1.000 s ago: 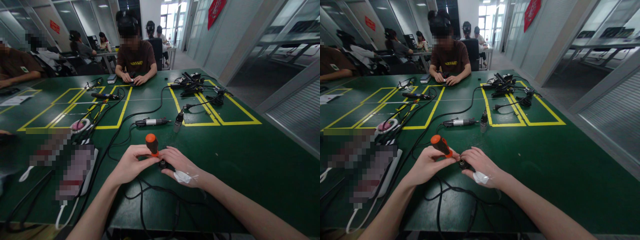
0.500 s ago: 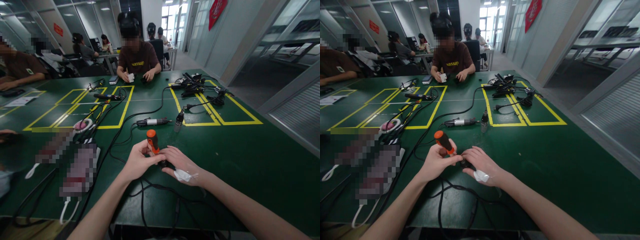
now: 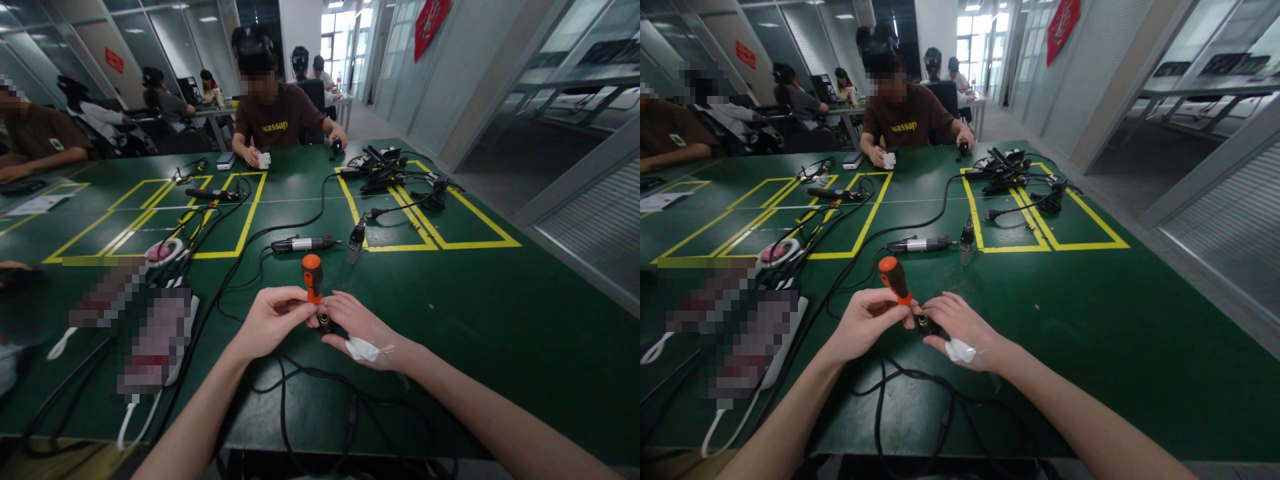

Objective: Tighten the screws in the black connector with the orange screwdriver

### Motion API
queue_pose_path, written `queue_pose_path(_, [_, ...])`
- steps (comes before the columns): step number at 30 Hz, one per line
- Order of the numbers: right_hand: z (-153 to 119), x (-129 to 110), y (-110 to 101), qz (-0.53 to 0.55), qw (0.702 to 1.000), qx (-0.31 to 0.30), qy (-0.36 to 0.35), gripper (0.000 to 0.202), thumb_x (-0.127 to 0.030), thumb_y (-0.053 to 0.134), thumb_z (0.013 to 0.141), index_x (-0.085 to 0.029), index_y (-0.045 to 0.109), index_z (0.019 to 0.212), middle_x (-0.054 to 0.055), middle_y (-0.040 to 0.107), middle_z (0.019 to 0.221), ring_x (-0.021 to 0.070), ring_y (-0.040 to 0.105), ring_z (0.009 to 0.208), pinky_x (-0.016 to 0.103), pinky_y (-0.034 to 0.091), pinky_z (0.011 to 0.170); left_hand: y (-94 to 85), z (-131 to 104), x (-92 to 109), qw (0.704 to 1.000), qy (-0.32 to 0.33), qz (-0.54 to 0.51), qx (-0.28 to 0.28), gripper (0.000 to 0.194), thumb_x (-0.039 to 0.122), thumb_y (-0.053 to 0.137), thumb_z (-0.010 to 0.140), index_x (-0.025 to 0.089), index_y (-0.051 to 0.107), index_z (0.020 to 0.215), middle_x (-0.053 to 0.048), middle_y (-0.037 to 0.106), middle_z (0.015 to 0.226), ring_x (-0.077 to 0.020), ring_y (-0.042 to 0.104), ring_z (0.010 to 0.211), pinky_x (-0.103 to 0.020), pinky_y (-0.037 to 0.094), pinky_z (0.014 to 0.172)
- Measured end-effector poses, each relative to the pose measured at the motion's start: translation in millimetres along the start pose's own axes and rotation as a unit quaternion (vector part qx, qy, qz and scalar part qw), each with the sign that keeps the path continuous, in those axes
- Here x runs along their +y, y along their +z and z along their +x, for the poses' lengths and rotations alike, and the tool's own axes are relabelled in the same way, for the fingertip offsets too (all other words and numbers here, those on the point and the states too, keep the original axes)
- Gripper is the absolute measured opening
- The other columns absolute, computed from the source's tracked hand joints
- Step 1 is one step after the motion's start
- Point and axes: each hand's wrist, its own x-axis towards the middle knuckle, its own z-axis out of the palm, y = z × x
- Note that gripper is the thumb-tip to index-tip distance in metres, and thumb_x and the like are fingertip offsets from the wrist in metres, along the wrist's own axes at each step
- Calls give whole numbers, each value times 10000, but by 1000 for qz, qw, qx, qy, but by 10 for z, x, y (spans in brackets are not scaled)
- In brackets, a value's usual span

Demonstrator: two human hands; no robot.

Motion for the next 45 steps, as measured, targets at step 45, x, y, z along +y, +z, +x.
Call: queue_pose_path(45, [-10, 46, 55, -9, 1000, 9, -3, 358, -288, 670, 963, -186, 601, 1299, 151, 690, 1298, 280, 613, 1282, 581, 407, 1180, 23, 54, -20, 997, -21, -80, 1, 416, 426, 921, 683, 115, 687, 829, -42, 738, 656, -129, 663, 527, -237, 551, 570])
